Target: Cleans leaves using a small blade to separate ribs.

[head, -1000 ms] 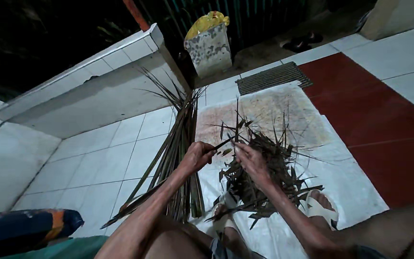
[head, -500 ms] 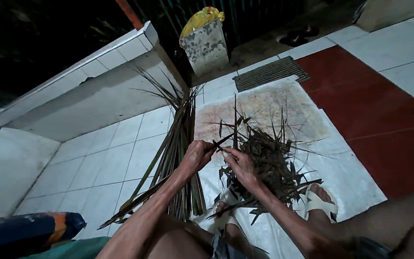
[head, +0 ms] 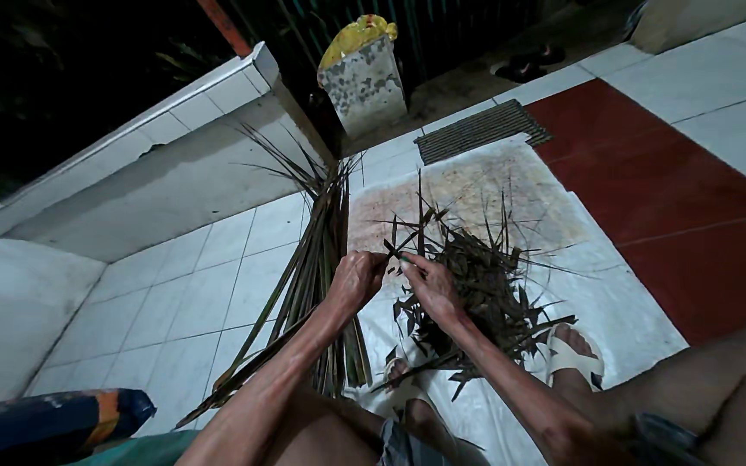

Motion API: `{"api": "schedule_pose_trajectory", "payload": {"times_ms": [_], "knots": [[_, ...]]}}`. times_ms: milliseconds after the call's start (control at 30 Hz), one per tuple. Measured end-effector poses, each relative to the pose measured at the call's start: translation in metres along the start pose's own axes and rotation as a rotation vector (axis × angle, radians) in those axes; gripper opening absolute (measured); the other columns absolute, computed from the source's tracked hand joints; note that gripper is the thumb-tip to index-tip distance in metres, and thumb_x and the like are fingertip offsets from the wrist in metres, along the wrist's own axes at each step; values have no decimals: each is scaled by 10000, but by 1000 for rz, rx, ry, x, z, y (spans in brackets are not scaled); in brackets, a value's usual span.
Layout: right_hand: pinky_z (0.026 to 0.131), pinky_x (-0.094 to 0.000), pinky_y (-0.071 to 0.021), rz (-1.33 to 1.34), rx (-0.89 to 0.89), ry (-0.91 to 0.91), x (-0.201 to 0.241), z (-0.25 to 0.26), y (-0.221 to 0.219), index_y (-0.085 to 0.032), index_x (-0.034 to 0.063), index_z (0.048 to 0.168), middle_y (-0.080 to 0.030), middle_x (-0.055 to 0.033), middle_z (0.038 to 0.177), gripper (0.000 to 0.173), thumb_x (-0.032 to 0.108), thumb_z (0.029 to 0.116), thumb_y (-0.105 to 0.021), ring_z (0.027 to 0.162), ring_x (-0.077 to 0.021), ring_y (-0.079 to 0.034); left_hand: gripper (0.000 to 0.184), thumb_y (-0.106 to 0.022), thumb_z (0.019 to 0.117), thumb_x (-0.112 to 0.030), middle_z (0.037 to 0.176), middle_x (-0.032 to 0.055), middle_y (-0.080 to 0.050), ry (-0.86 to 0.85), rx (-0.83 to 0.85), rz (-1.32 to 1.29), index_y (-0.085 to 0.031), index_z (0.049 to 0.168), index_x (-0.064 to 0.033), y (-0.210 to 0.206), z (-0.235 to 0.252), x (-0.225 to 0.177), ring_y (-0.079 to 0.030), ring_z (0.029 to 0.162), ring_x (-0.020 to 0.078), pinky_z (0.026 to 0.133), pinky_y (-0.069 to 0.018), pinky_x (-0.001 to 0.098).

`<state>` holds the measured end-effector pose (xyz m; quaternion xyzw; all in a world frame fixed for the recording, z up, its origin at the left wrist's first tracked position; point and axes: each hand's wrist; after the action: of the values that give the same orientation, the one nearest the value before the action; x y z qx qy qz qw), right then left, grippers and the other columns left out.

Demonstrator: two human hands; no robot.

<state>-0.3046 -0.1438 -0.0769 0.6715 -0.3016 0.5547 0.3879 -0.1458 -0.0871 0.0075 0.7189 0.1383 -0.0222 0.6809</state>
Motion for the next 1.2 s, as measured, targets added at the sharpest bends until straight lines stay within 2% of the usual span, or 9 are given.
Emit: {"api": "schedule_pose_trajectory", "payload": {"times_ms": [200,400,500,633,733,867,933,1067,1200], "knots": [[868,-438,-549,-48,-15,4,-1,2,3,-701,195,1331,-740,-70,1042,376,390,1063,-524,903,-191,-693,257,-532,1034,-198,851,116,-727,-7,-5,94,-763,1003,-91,1,-3,-8,-710,837,301,775,-559,512],[946,-496,-526,-107,-43,6,-1,5,12,-707,204,1329,-748,-74,1114,367,390,1057,-544,1028,-230,-696,245,-517,1032,-193,850,127,-714,16,46,168,-740,998,-96,6,-5,-19,-704,864,333,767,-550,537],[902,-491,-551,-116,-65,-12,-11,15,18,-702,217,1333,-748,-75,1080,358,388,1057,-551,965,-229,-705,252,-513,1038,-200,835,123,-707,9,51,177,-733,978,-94,6,-6,-20,-703,855,325,762,-549,526],[896,-556,-541,-93,-131,-43,-28,35,32,-692,181,1340,-737,-126,1097,348,344,1061,-563,974,-296,-700,242,-538,1024,-196,840,110,-711,6,78,114,-743,949,-92,6,-6,-17,-696,852,300,778,-544,514],[864,-579,-541,-81,-211,-56,-35,39,41,-692,192,1330,-735,-130,1087,339,351,1064,-553,945,-306,-700,231,-562,1020,-209,825,69,-719,10,59,7,-768,973,-113,4,-4,-8,-696,798,224,781,-561,464],[828,-490,-575,34,-222,-14,-44,30,43,-662,157,1361,-732,-106,1066,370,352,1068,-549,886,-239,-701,238,-577,1038,-237,800,23,-732,55,60,-159,-786,1034,-124,5,-1,-1,-697,721,129,756,-589,380],[780,-425,-580,60,-122,45,-42,18,35,-654,156,1371,-725,-84,993,367,334,1070,-540,818,-191,-686,240,-584,1047,-252,760,-9,-724,83,70,-249,-787,1043,-125,6,0,-1,-675,656,76,700,-589,315],[788,-341,-587,126,24,132,-40,4,17,-682,147,1337,-731,-48,999,374,358,1058,-549,818,-125,-684,247,-592,1057,-269,719,-32,-725,112,94,-350,-794,1049,-126,7,1,-3,-656,598,45,627,-571,260],[801,-354,-578,78,-5,152,-40,8,11,-696,194,1333,-737,-41,1012,370,389,1061,-539,827,-127,-683,246,-594,1060,-269,696,-29,-714,159,117,-403,-792,1051,-123,8,0,-2,-602,531,36,526,-502,234]]}}
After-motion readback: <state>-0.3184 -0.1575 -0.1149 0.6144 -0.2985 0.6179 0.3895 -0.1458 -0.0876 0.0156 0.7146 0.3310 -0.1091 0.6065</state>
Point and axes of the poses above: each hand's wrist, its own z-axis towards the middle knuckle, its own y-axis out of the back of the hand, x = y × z
